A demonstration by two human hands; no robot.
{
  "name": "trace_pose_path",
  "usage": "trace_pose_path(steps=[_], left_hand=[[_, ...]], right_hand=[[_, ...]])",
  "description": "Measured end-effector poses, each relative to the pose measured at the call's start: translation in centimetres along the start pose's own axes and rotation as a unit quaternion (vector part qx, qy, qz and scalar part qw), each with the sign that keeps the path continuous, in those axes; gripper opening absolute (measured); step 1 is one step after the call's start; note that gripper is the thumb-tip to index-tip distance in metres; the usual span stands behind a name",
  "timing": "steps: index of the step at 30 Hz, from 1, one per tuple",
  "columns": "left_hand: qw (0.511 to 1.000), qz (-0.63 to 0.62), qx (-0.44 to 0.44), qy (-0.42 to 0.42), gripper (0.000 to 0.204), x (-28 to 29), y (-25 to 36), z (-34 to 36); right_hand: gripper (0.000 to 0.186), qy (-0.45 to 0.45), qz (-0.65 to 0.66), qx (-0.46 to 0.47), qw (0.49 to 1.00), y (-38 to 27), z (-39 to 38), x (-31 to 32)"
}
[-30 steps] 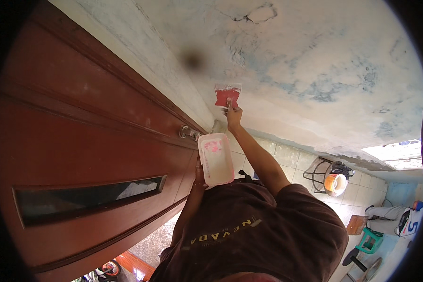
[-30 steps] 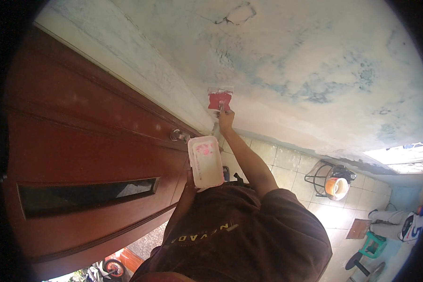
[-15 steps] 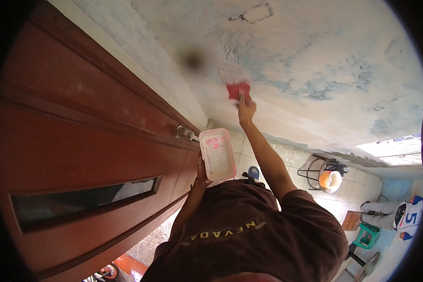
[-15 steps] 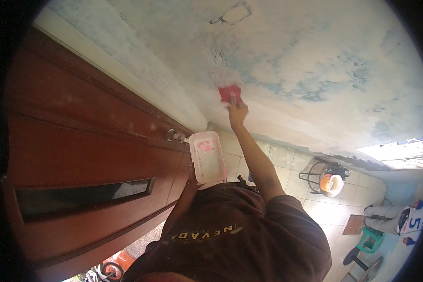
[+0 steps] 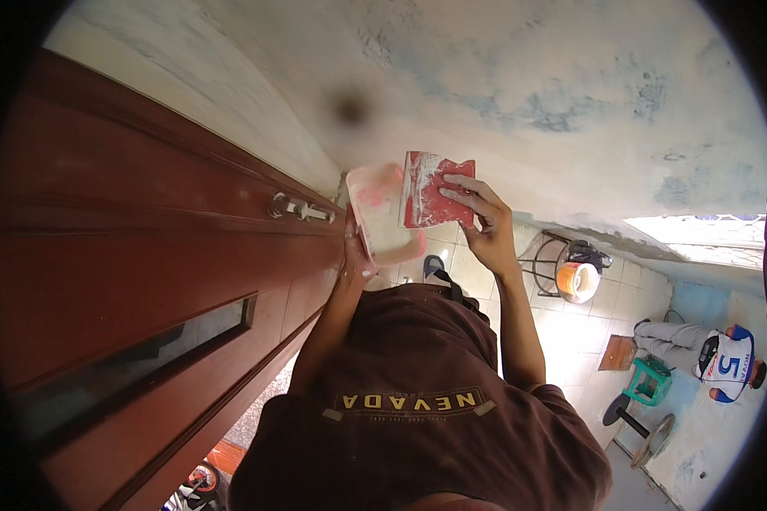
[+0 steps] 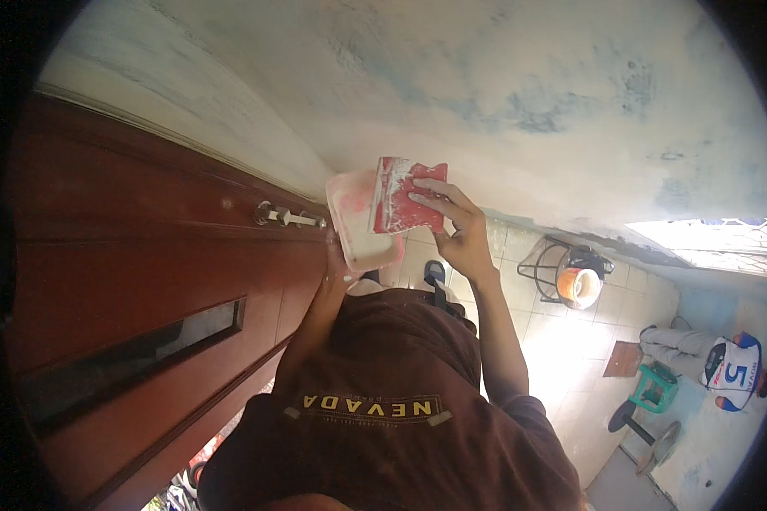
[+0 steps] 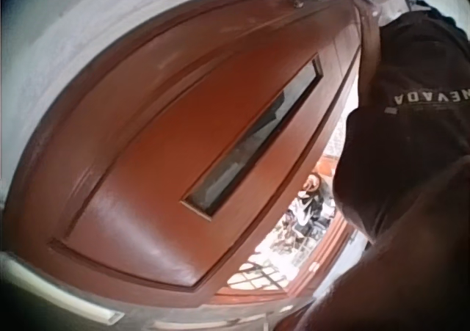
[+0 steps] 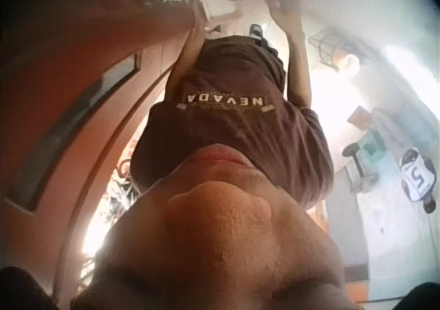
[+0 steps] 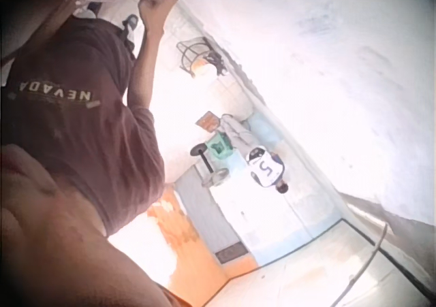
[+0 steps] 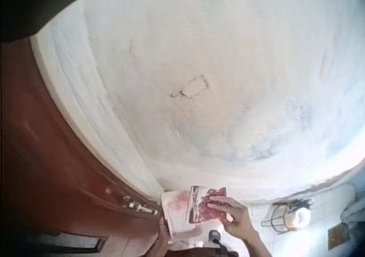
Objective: The person patches a wall by scooping a white substance from a container and spreading it over cracks and uneven surfaces on the wall using a scraper tool.
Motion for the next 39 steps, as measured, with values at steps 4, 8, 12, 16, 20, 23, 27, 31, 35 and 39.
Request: trace_pose_path(steps=[4, 8, 12, 16, 20, 23, 27, 31, 35, 39], left_hand=[[0.995, -0.044, 0.082, -0.027, 0.071, -6.1, -2.4, 1.4], [0.988, -0.034, 0.146, -0.048, 0.070, -9.0, -4.8, 2.3], [0.984, 0.000, 0.171, -0.038, 0.070, -8.9, -8.1, 3.4], [0.987, -0.023, 0.152, -0.048, 0.069, -6.6, -11.5, 5.1], [0.992, -0.027, 0.106, -0.061, 0.075, -6.0, -14.9, 5.3], [0.994, 0.002, 0.081, -0.067, 0.080, -8.5, -17.3, 4.7], [0.995, 0.046, 0.024, -0.085, 0.086, -7.7, -19.2, 5.4], [0.997, 0.060, -0.015, -0.046, 0.088, -6.6, -19.8, 6.0], [0.996, 0.052, -0.011, -0.070, 0.087, -8.1, -20.5, 5.4], [0.997, 0.053, -0.024, -0.055, 0.087, -6.6, -20.7, 5.4]], right_hand=[[0.053, -0.031, -0.071, 0.012, 0.997, -2.6, -0.8, 2.3], [0.049, -0.046, -0.070, 0.025, 0.996, -3.7, -1.8, 5.1], [0.046, -0.043, -0.050, 0.005, 0.998, -1.9, -3.9, 7.4], [0.047, 0.096, -0.101, -0.103, 0.985, -0.1, -5.6, 9.2], [0.058, 0.217, -0.181, -0.092, 0.955, 1.3, -6.9, 11.0], [0.050, 0.231, -0.115, -0.154, 0.954, 3.0, -7.8, 12.0], [0.028, 0.123, -0.207, -0.095, 0.966, 4.6, -7.0, 12.8], [0.016, 0.096, -0.176, -0.137, 0.970, 4.7, -6.8, 12.8], [0.017, 0.096, -0.187, -0.149, 0.966, 4.7, -6.9, 12.0], [0.017, 0.061, -0.184, -0.115, 0.974, 4.6, -6.7, 9.8]])
Point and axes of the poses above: each hand's wrist, its own z-axis towards the middle knuckle, its own x-axis out of the back of the hand, y = z × x, the point moved 5 cm from there along z, towards the middle knuckle, and after that the axes turned 9 degrees about -z, right-handed, at the moved point
